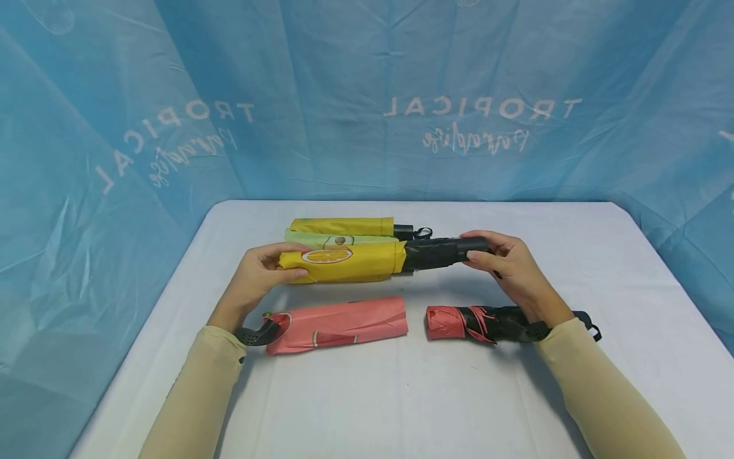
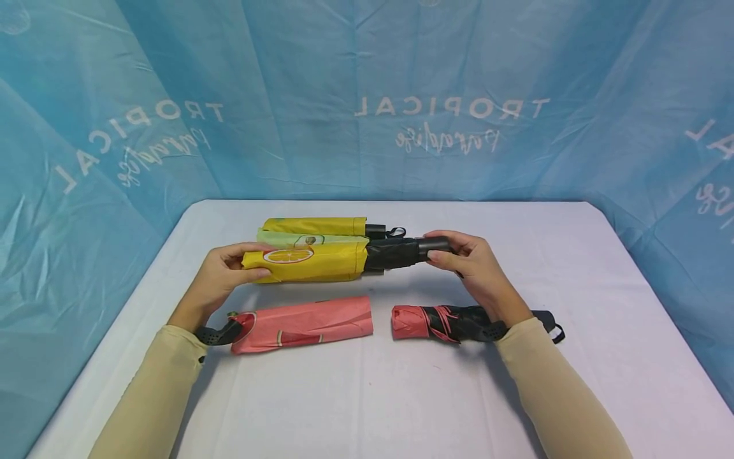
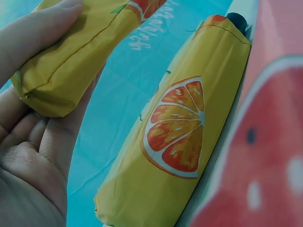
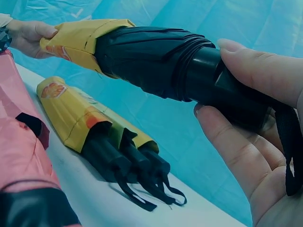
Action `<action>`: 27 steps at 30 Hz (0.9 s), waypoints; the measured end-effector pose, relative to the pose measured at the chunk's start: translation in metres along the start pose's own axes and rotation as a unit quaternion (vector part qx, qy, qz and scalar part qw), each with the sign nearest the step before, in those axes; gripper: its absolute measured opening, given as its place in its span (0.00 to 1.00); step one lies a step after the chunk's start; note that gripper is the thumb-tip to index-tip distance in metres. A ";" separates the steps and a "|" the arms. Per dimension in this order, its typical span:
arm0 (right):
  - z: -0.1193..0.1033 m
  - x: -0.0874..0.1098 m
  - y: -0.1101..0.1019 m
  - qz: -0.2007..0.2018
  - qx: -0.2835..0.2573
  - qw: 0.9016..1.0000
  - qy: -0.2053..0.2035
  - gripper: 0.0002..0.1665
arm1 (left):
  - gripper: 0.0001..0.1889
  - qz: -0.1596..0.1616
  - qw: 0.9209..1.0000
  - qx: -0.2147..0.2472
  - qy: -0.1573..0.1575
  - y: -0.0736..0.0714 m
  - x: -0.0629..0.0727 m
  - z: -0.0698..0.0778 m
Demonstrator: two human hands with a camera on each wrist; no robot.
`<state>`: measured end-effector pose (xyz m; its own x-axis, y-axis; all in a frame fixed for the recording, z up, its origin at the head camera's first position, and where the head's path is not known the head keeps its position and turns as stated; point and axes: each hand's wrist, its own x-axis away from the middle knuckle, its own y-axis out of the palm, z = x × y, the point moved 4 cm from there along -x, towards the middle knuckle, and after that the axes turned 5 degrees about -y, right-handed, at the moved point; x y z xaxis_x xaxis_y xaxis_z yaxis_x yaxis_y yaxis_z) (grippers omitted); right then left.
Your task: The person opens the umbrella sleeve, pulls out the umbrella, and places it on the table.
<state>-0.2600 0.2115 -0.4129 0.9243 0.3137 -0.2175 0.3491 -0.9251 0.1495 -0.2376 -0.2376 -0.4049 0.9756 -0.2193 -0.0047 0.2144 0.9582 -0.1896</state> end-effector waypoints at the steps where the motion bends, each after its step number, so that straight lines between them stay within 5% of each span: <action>1: 0.000 0.001 -0.001 0.001 0.002 1.000 0.001 0.20 | 0.23 -0.001 1.000 -0.002 0.000 0.000 0.000 0.000; 27: -0.004 0.009 -0.017 0.019 -0.009 1.000 -0.018 0.18 | 0.23 -0.010 1.000 -0.007 -0.002 0.002 0.000 -0.004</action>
<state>-0.2573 0.2307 -0.4137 0.9313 0.2695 -0.2451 0.3162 -0.9321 0.1766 -0.2378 -0.2366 -0.4096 0.9714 -0.2375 0.0022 0.2330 0.9510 -0.2035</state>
